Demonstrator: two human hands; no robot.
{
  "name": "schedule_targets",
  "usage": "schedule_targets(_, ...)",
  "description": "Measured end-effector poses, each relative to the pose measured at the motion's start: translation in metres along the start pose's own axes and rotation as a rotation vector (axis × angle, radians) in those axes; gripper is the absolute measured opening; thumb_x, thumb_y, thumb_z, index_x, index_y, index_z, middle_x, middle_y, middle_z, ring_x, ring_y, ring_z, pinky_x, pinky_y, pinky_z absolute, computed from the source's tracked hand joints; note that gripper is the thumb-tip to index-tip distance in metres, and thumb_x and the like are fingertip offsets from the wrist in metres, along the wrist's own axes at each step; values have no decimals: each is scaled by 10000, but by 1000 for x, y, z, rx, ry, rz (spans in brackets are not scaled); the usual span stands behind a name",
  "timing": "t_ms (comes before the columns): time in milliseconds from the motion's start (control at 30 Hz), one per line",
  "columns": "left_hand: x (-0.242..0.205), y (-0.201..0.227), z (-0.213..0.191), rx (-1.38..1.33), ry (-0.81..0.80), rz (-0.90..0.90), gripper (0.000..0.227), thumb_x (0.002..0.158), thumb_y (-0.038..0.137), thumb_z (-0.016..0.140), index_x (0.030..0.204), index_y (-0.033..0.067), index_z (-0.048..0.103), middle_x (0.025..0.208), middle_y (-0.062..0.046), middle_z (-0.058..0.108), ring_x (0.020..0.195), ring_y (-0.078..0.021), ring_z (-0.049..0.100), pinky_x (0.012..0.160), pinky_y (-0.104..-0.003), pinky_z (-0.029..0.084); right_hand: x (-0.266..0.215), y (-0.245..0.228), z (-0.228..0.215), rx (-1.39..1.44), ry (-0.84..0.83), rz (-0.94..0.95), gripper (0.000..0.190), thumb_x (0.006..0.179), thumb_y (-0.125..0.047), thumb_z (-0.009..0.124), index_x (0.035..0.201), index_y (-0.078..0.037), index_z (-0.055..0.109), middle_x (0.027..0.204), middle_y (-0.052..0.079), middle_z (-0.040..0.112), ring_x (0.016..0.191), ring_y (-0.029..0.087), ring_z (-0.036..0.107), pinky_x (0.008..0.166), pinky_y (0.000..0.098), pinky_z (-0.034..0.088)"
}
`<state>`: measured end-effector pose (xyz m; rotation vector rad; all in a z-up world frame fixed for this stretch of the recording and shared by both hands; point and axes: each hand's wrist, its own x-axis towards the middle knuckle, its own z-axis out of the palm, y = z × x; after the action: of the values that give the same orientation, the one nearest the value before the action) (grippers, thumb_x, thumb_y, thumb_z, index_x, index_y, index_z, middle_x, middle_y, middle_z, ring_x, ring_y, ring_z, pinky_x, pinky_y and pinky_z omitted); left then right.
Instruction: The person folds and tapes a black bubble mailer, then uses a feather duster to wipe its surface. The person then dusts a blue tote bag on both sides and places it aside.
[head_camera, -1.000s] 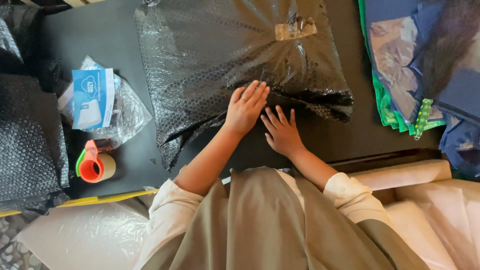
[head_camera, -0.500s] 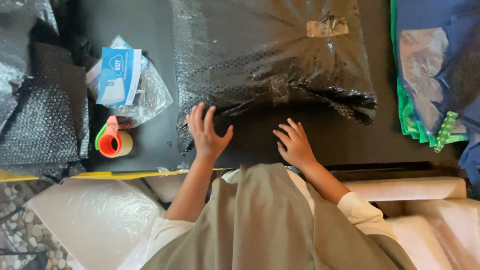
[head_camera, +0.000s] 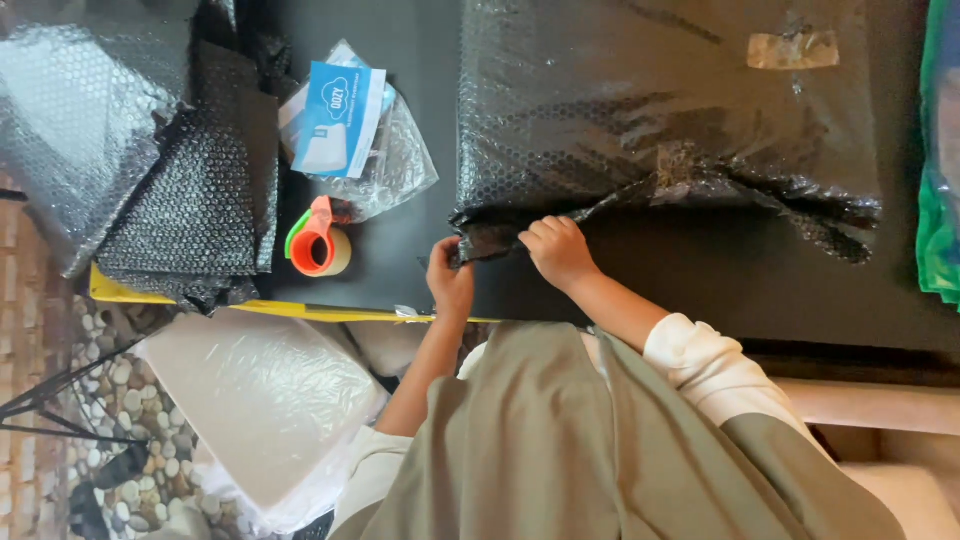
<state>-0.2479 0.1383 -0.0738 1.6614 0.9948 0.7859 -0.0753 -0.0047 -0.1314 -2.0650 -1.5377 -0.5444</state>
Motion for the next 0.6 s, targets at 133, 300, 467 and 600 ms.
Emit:
schedule_targets(133, 16, -19, 12, -44, -78, 82, 451, 754, -107, 762, 1118, 139, 663, 1037, -70, 733, 997, -234, 717, 969, -372, 550, -14, -8, -19, 84, -103, 137, 73, 789, -192, 690, 841, -216, 734, 835, -33, 595, 851, 189, 610, 759, 368, 499)
schedule_targets(300, 30, -34, 41, 182, -325, 698, 623, 633, -62, 845, 1214, 39, 643, 1246, -153, 681, 1208, -346, 637, 1068, -463, 528, -14, -23, -30, 54, -66, 100, 145, 853, -144, 674, 709, -149, 661, 821, 13, 548, 853, 235, 581, 773, 375, 469)
schedule_targets(467, 43, -52, 54, 403, -439, 988, 763, 603, 183, 858, 1332, 114, 644, 1311, -120, 644, 1228, -317, 611, 1082, -471, 479, 8, -34, -50, 2, 1, -18, 245, 904, -87, 654, 671, -155, 617, 738, -18, 491, 789, 206, 562, 804, 376, 467)
schedule_targets(600, 55, -75, 64, 570, -557, 961, 767, 618, 206, 836, 1356, 195, 626, 1270, -27, 655, 1177, -250, 606, 1043, -425, 454, 41, -31, -65, -48, 80, -142, 230, 949, -81, 680, 730, -151, 684, 773, -13, 561, 903, 206, 617, 948, 427, 490)
